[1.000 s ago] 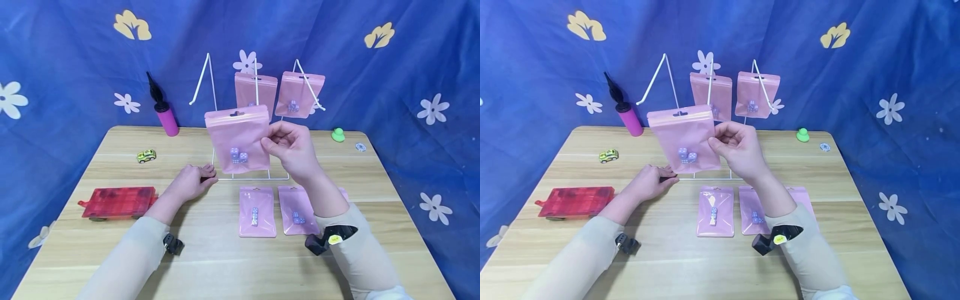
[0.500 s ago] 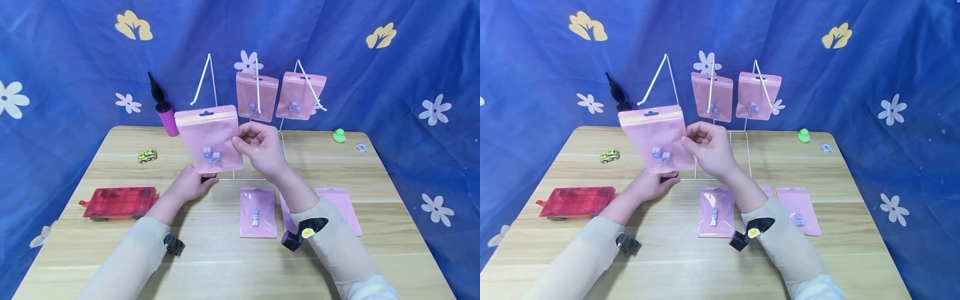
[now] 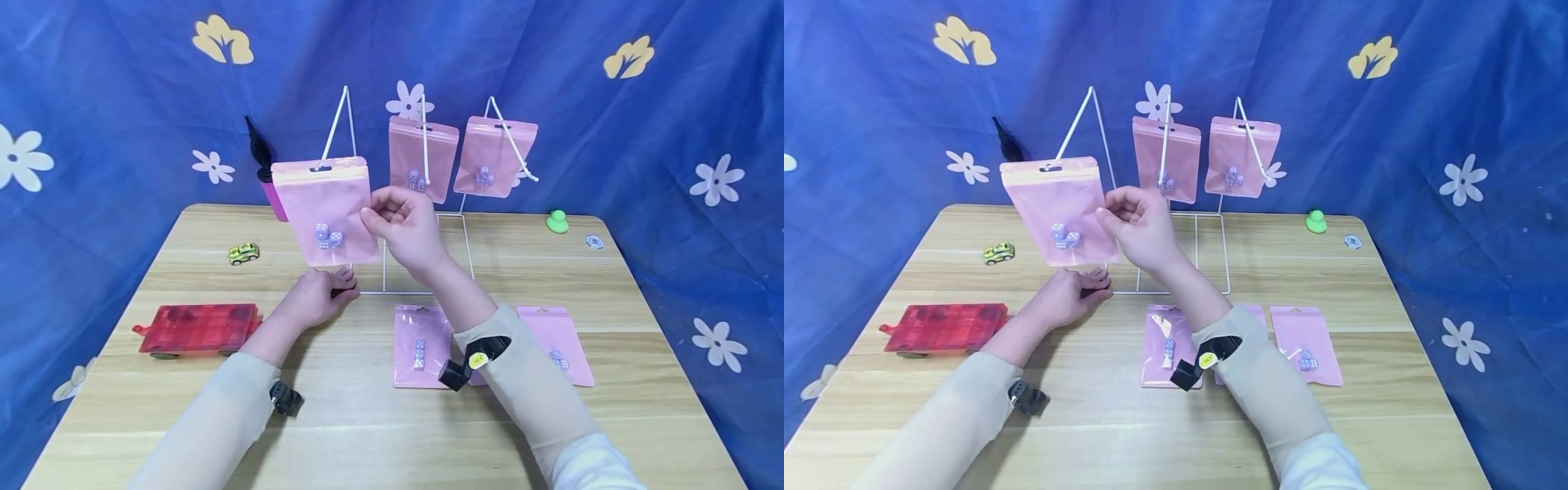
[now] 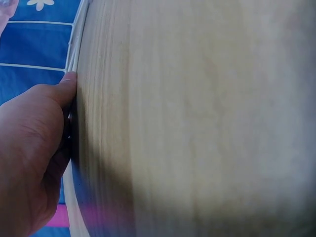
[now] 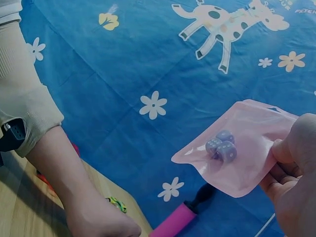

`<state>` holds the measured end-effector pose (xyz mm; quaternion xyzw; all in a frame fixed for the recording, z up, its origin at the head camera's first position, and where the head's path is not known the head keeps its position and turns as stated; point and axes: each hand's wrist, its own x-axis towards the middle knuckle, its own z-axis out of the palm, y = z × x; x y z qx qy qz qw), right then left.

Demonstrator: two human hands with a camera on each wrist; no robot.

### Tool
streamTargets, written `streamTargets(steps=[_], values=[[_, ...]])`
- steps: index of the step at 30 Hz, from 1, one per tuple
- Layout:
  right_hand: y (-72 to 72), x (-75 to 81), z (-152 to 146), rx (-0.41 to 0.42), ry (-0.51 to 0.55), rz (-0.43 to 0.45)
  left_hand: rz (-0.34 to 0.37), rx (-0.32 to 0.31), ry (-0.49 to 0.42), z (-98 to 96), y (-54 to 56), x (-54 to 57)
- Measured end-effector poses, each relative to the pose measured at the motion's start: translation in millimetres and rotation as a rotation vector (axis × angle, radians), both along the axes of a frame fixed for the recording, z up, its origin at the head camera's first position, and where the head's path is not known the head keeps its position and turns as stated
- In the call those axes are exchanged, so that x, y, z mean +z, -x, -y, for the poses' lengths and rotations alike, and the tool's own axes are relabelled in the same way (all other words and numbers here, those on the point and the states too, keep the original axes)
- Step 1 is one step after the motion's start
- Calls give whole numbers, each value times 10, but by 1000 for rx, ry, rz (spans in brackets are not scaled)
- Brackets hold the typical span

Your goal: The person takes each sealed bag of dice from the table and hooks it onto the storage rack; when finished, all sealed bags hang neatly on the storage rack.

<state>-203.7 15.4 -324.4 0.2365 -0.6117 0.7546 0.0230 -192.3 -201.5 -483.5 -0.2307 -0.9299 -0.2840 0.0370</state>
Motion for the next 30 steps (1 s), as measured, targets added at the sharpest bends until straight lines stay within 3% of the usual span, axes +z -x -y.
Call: streamTargets(steps=[9,18,30], values=[[90,-46,66,-56,-5,33,-64,-24,-17,-53,-2,17],[287,-97,110,-135,9,99,8,-4,32,-66,6,56],[532,-77,244,-236,-15,120,29,12,43,-24,20,25]])
